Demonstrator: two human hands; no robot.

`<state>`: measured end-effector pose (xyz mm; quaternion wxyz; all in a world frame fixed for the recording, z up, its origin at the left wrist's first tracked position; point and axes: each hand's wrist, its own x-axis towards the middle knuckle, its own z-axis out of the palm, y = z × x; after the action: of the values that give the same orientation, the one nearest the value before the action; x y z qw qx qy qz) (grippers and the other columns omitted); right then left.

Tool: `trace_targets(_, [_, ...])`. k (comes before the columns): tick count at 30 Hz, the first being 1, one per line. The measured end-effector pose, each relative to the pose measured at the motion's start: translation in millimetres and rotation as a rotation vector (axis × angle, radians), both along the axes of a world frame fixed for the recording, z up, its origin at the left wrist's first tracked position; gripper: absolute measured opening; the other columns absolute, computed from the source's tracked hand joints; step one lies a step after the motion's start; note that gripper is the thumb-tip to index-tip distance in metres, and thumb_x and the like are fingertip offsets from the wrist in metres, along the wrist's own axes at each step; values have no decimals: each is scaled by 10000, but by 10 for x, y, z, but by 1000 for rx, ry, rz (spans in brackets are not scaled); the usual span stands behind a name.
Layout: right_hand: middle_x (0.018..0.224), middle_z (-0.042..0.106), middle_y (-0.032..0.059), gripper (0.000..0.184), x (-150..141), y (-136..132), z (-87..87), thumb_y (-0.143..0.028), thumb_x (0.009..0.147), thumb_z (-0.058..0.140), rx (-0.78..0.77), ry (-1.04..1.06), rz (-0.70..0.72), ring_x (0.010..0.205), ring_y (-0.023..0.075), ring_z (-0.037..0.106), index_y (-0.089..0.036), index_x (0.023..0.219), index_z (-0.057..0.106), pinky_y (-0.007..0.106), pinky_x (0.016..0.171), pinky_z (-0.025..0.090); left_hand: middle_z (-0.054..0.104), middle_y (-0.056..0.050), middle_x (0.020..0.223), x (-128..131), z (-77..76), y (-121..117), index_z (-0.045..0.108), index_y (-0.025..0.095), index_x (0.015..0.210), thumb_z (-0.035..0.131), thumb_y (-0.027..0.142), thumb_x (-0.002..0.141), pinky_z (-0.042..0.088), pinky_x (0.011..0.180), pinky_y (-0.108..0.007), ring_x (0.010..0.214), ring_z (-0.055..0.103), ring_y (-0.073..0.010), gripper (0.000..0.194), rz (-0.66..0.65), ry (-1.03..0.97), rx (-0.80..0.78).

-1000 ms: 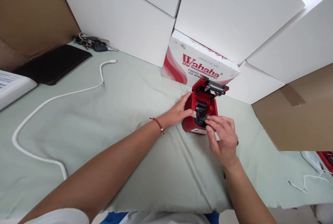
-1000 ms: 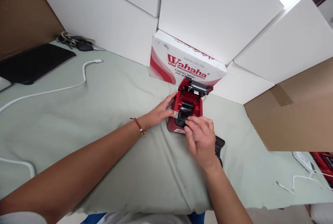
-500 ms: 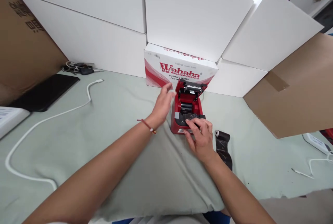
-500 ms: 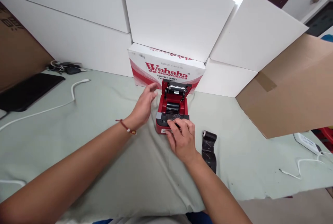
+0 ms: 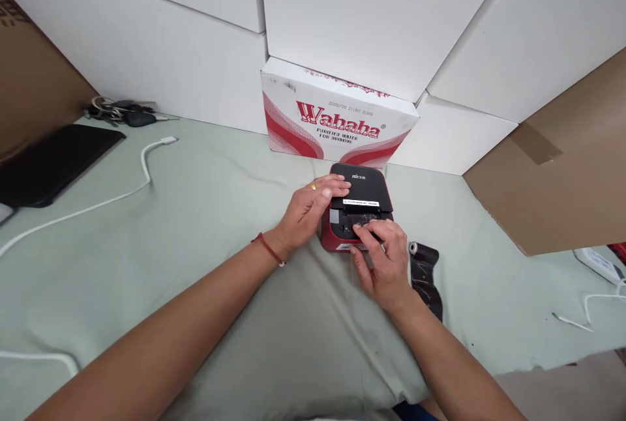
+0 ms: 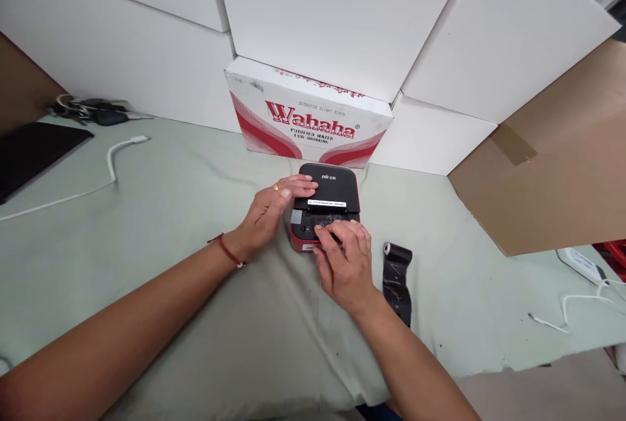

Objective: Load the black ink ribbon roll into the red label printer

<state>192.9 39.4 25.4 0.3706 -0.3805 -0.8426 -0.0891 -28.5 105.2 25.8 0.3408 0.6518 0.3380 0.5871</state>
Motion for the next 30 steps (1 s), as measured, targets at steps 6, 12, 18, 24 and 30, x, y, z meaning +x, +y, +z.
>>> trace_targets(6, [1227,673,109,628,-4,-2,-8,-178,998,662,52,3,8,1183,304,644,-297,1599,523,506,1056,540,847,-98,1279,-55,-74,56,812,271,1153,579,359,1031,458,1228,-603,1330,727,-337,277,-4,187,156])
trace_targets(12, [1219,649,109,582,0,37,-40,-184,1002,647,97,-25,-21,1143,299,657,-312,1558,535,503,998,569,770,-113,1394,-48,-132,145,753,271,1188,661,290,879,331,1334,-616,1470,606,-369,323,-115,184,118])
trace_targets(18, [1232,639,117,566,-2,59,-18,-189,1008,657,122,-52,-22,1152,302,651,-302,1550,541,500,996,570,120,-51,1901,-30,-202,149,295,327,1735,754,369,825,59,1430,-592,1775,8,-361,1020,-212,-63,-232])
trace_targets(24, [1253,680,127,561,98,24,125,-136,1027,630,40,-120,35,1186,289,647,-277,1566,561,484,1007,576,-16,-16,1916,-47,-248,139,87,361,1791,750,408,887,-9,1431,-570,1777,-70,-327,1122,-307,-74,-319])
trace_targets(30, [1172,751,125,309,161,11,364,-186,1063,596,-17,-93,92,1090,268,711,-235,1335,734,444,941,614,68,-44,1911,-1,-293,160,99,347,1790,749,415,901,43,1437,-584,1778,14,-339,1104,-271,-95,-279])
